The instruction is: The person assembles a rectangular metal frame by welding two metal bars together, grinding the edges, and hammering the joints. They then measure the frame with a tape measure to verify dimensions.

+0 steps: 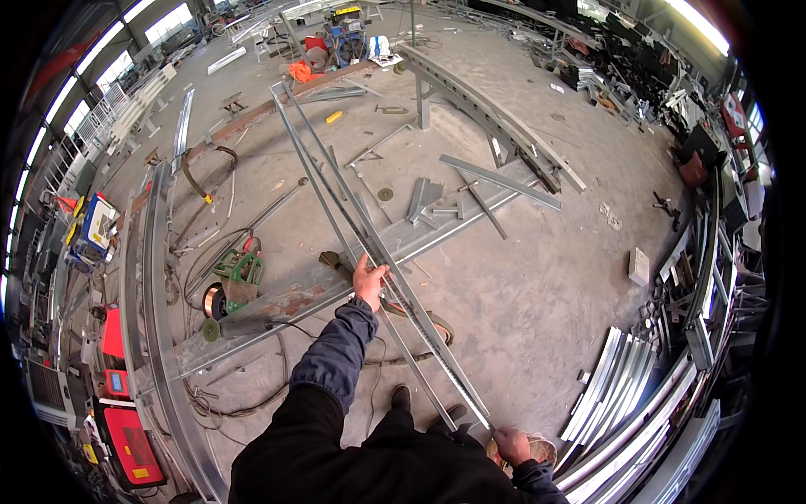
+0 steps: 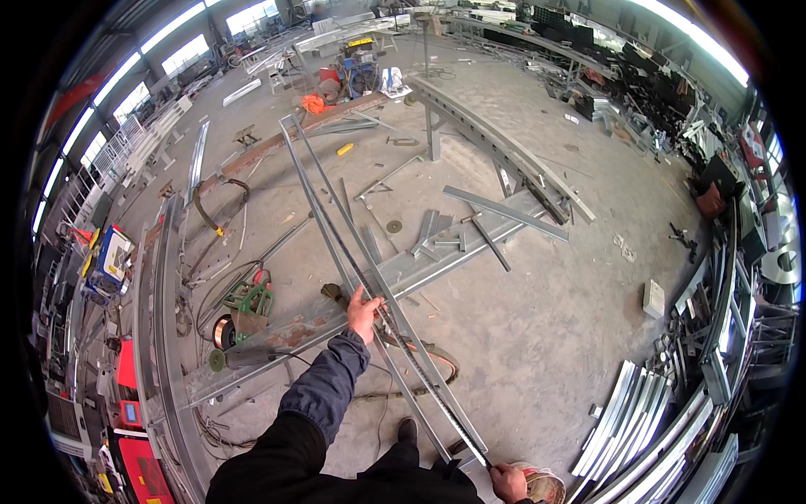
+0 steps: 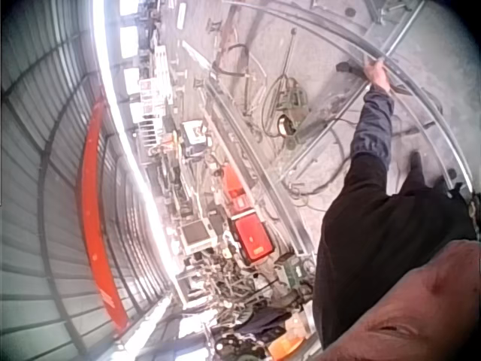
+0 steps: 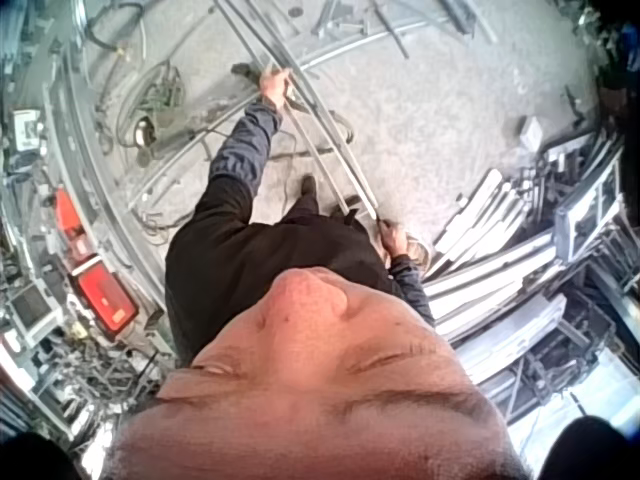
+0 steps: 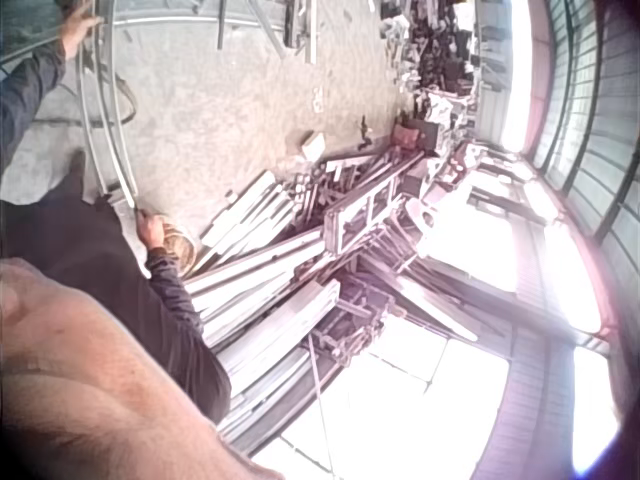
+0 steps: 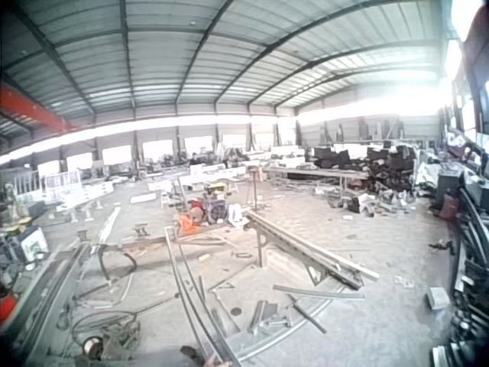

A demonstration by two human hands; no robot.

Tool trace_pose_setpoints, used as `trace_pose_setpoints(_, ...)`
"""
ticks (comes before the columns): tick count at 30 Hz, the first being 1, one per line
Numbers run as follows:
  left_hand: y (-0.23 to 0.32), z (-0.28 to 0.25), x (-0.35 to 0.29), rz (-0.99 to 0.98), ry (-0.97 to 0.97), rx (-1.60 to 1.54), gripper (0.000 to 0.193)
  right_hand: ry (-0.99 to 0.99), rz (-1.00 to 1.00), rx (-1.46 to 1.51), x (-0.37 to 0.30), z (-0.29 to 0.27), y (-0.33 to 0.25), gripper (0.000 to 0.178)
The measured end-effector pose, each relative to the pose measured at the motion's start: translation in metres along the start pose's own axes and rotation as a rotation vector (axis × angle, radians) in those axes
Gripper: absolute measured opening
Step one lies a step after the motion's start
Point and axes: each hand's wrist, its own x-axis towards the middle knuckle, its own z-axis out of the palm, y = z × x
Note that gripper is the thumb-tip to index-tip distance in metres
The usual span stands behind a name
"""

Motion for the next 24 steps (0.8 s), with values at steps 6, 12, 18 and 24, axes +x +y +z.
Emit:
trace_pose_setpoints(6,0.004,0.001,-0.002,-0.016,-0.023,-0.035,0.084,0.005,-0.006,-0.001,0.002,0.004,0.006,0.034)
trace_pose_setpoints(12,0.003,-0.006,0.001,-0.018,-0.014,-0.027,0.085,0.005,-0.015,0.008,0.004,0.007,0.002,0.034)
trace_pose_setpoints(18,-0.006,0.0,0.001,-0.05,0.015,0.083,0.087,0.099,-0.125,-0.036,0.01,0.033,0.041,0.033)
trace_pose_setpoints(24,-0.039,-0.028,-0.063,-0.164,0.0,0.196,0.074,-0.119,0.106,0.046,0.014,0.025,0.036,0.036)
